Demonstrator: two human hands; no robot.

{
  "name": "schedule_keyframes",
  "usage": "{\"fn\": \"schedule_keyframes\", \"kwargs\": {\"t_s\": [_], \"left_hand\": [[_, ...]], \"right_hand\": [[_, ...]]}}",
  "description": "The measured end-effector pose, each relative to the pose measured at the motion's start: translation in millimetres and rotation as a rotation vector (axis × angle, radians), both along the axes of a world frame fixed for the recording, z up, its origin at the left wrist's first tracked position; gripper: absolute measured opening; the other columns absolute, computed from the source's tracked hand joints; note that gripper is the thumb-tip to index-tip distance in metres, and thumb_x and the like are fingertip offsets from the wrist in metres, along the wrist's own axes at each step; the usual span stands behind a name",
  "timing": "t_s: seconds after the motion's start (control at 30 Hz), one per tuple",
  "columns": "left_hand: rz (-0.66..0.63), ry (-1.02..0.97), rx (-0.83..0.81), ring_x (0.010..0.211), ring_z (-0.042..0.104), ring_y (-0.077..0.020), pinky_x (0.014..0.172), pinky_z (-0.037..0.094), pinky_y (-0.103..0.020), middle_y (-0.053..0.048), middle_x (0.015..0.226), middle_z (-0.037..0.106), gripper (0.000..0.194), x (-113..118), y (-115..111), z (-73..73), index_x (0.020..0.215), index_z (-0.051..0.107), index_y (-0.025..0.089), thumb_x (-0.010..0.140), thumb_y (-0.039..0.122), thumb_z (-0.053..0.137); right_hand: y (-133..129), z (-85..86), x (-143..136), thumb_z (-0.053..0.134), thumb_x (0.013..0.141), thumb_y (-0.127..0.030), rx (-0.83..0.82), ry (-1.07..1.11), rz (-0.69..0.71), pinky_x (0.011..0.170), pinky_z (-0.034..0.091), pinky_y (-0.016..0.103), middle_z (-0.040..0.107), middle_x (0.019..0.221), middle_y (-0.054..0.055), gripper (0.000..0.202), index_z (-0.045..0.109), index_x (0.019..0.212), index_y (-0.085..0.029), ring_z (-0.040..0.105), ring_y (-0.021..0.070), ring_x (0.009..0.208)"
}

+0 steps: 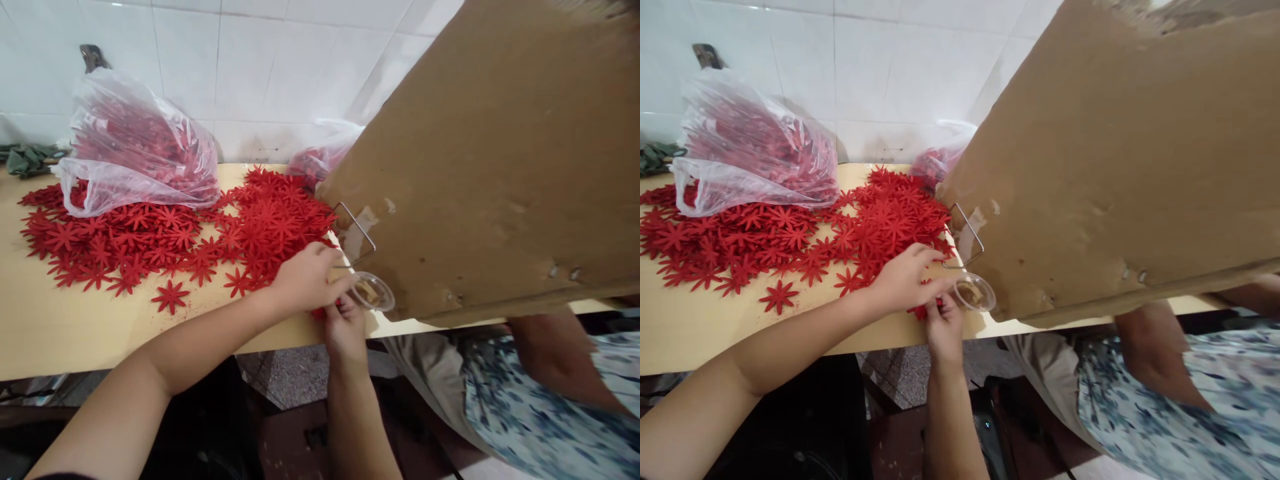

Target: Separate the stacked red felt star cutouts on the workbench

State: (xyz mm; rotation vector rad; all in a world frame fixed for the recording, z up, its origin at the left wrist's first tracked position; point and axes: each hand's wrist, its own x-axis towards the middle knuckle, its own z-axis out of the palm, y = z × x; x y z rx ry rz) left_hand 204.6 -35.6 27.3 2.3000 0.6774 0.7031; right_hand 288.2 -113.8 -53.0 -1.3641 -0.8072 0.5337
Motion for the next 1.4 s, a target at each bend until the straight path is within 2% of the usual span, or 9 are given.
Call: {"fn": "schedule_keyframes", "kwargs": {"t_s": [0.1, 0.23, 0.43, 0.57, 0.73, 1.0, 1.17, 1.27, 1.4], "left_hand": [[0.031, -0.019, -0.348, 0.088, 0.057, -0.0181, 0.080, 0.045, -0.031, -0.011, 0.102, 0.059, 0.047, -22.5, 10.1, -9.7, 0.103, 0.056, 0.011, 0.071, 0.047, 0.052], [0.048, -0.153, -0.694, 0.078, 0.058, -0.0147, 0.072, 0.046, -0.028, -0.009, 0.092, 0.063, 0.043, -45.0, 4.5, -23.4, 0.100, 0.055, 0.011, 0.068, 0.040, 0.059], [0.237, -0.408, -0.931, 0.056, 0.052, -0.0068, 0.062, 0.043, -0.022, -0.001, 0.065, 0.061, 0.010, -62.2, 10.1, -33.5, 0.076, 0.060, 0.012, 0.068, 0.017, 0.058], [0.285, -0.493, -0.996, 0.049, 0.048, -0.0061, 0.057, 0.041, -0.022, 0.003, 0.055, 0.057, 0.003, -73.2, 22.2, -36.8, 0.066, 0.061, 0.014, 0.065, 0.016, 0.059], [0.366, -0.499, -0.971, 0.045, 0.042, -0.0042, 0.051, 0.036, -0.019, 0.005, 0.051, 0.052, 0.006, -84.1, 27.3, -38.2, 0.060, 0.056, 0.014, 0.066, 0.014, 0.057], [0.402, -0.396, -0.762, 0.050, 0.037, -0.0054, 0.053, 0.032, -0.019, 0.006, 0.053, 0.046, 0.009, -87.3, 34.8, -47.0, 0.062, 0.051, 0.014, 0.070, 0.018, 0.053], [0.460, -0.350, -0.615, 0.054, 0.036, -0.0068, 0.057, 0.030, -0.020, 0.006, 0.053, 0.039, 0.018, -86.0, 32.2, -55.6, 0.058, 0.043, 0.016, 0.074, 0.022, 0.048], [0.436, -0.367, -0.614, 0.054, 0.033, -0.0070, 0.056, 0.029, -0.020, 0.006, 0.053, 0.035, 0.025, -88.2, 29.3, -56.7, 0.056, 0.038, 0.017, 0.076, 0.029, 0.047], [0.387, -0.442, -0.706, 0.053, 0.033, -0.0064, 0.054, 0.030, -0.020, 0.006, 0.054, 0.035, 0.023, -86.5, 25.2, -56.3, 0.058, 0.039, 0.017, 0.074, 0.029, 0.049]], "right_hand": [[8.9, 5.2, -10.3, 0.057, 0.070, -0.045, -0.031, 0.091, -0.018, 0.049, 0.032, 0.022, 0.044, 0.050, -0.005, 0.031, 0.050, 0.060, -0.017, 0.038, 0.0067, 0.048], [27.1, 13.9, -29.7, 0.052, 0.072, -0.051, -0.050, 0.154, 0.049, 0.047, 0.029, 0.021, 0.040, 0.051, -0.006, 0.036, 0.047, 0.061, -0.017, 0.036, 0.0066, 0.048], [44.1, 22.9, -59.2, 0.051, 0.072, -0.049, -0.056, 0.078, 0.105, 0.053, 0.037, 0.022, 0.045, 0.058, -0.004, 0.031, 0.048, 0.065, -0.018, 0.041, 0.0085, 0.055], [47.0, 23.8, -67.6, 0.050, 0.074, -0.045, -0.060, -0.009, 0.133, 0.059, 0.040, 0.024, 0.049, 0.061, -0.002, 0.027, 0.050, 0.067, -0.019, 0.045, 0.0102, 0.059], [49.8, 27.8, -68.9, 0.049, 0.076, -0.042, -0.056, -0.098, -0.014, 0.054, 0.036, 0.022, 0.044, 0.056, -0.004, 0.026, 0.048, 0.065, -0.018, 0.040, 0.0084, 0.054], [59.8, 23.9, -77.2, 0.063, 0.064, -0.042, -0.028, 0.133, 0.049, 0.059, 0.040, 0.024, 0.053, 0.063, -0.003, 0.027, 0.054, 0.072, -0.017, 0.046, 0.0085, 0.057], [65.3, 18.6, -72.3, 0.059, 0.067, -0.045, 0.000, 0.126, -0.080, 0.056, 0.038, 0.023, 0.050, 0.058, -0.004, 0.030, 0.053, 0.066, -0.016, 0.042, 0.0072, 0.053], [66.6, 19.8, -64.6, 0.052, 0.072, -0.049, 0.006, 0.117, -0.170, 0.050, 0.033, 0.021, 0.041, 0.050, -0.006, 0.035, 0.046, 0.058, -0.017, 0.033, 0.0057, 0.047], [68.9, 24.8, -58.0, 0.051, 0.072, -0.050, -0.007, 0.134, -0.165, 0.056, 0.039, 0.024, 0.051, 0.056, -0.003, 0.035, 0.052, 0.064, -0.016, 0.044, 0.0084, 0.053]]}}
